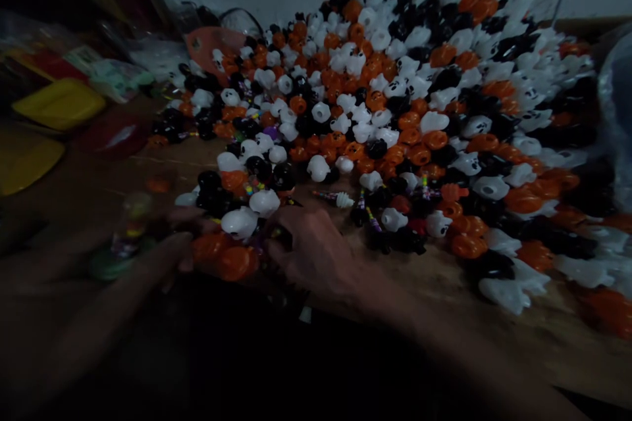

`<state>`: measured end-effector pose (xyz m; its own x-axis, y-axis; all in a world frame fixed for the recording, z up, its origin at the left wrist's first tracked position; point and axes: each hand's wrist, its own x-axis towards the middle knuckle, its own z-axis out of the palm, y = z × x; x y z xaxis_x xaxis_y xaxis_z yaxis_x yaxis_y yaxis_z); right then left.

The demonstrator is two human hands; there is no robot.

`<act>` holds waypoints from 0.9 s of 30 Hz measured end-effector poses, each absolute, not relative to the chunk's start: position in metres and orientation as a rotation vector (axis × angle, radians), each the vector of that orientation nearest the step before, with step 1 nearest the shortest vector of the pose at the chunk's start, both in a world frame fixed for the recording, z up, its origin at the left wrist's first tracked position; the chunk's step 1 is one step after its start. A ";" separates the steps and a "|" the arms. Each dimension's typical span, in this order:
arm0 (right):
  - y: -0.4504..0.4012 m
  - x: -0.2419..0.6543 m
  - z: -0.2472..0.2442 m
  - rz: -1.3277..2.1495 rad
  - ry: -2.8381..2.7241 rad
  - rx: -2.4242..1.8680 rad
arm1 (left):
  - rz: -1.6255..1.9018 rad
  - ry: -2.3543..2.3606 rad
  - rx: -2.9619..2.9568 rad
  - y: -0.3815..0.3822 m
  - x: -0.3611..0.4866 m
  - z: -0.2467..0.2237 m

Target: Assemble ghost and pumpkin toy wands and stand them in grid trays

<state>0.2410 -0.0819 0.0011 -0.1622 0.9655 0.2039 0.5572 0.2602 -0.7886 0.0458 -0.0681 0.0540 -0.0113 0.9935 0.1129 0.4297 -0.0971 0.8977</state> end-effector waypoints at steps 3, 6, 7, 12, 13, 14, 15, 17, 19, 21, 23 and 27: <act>-0.085 0.233 -0.003 0.735 -1.799 -1.397 | 0.998 1.533 1.668 -0.059 0.053 0.061; -0.086 0.228 -0.005 0.795 -1.745 -1.374 | 0.811 1.369 1.617 -0.054 0.048 0.068; -0.087 0.227 -0.006 0.811 -1.714 -1.359 | 0.721 1.326 1.599 -0.051 0.046 0.071; -0.088 0.223 -0.014 0.844 -1.583 -1.288 | 0.225 1.262 1.656 -0.036 0.047 0.086; -0.089 0.223 -0.016 0.871 -1.554 -1.279 | 0.175 1.228 1.729 -0.034 0.049 0.086; -0.089 0.223 -0.018 0.904 -1.527 -1.275 | 0.149 1.182 1.809 -0.032 0.051 0.086; -0.089 0.223 -0.020 0.941 -1.505 -1.269 | 0.141 1.139 1.890 -0.031 0.052 0.085; -0.090 0.226 -0.022 1.018 -1.479 -1.258 | 0.155 1.082 2.024 -0.031 0.054 0.082; -0.092 0.231 -0.018 0.968 -1.487 -1.282 | 0.166 1.077 2.126 -0.032 0.055 0.081; -0.095 0.236 -0.007 0.686 -1.516 -1.328 | 0.184 1.104 2.204 -0.034 0.057 0.081; -0.098 0.239 0.008 0.317 -1.564 -1.343 | 0.182 1.142 2.244 -0.035 0.059 0.080; -0.099 0.241 0.021 0.159 -1.762 -1.275 | 0.258 1.246 2.278 -0.039 0.067 0.074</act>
<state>0.2406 -0.0994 0.0206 -0.0350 0.8027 0.5953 0.6829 0.4541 -0.5722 0.0665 -0.0394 0.0740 0.5572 0.8264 -0.0818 0.7259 -0.4368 0.5313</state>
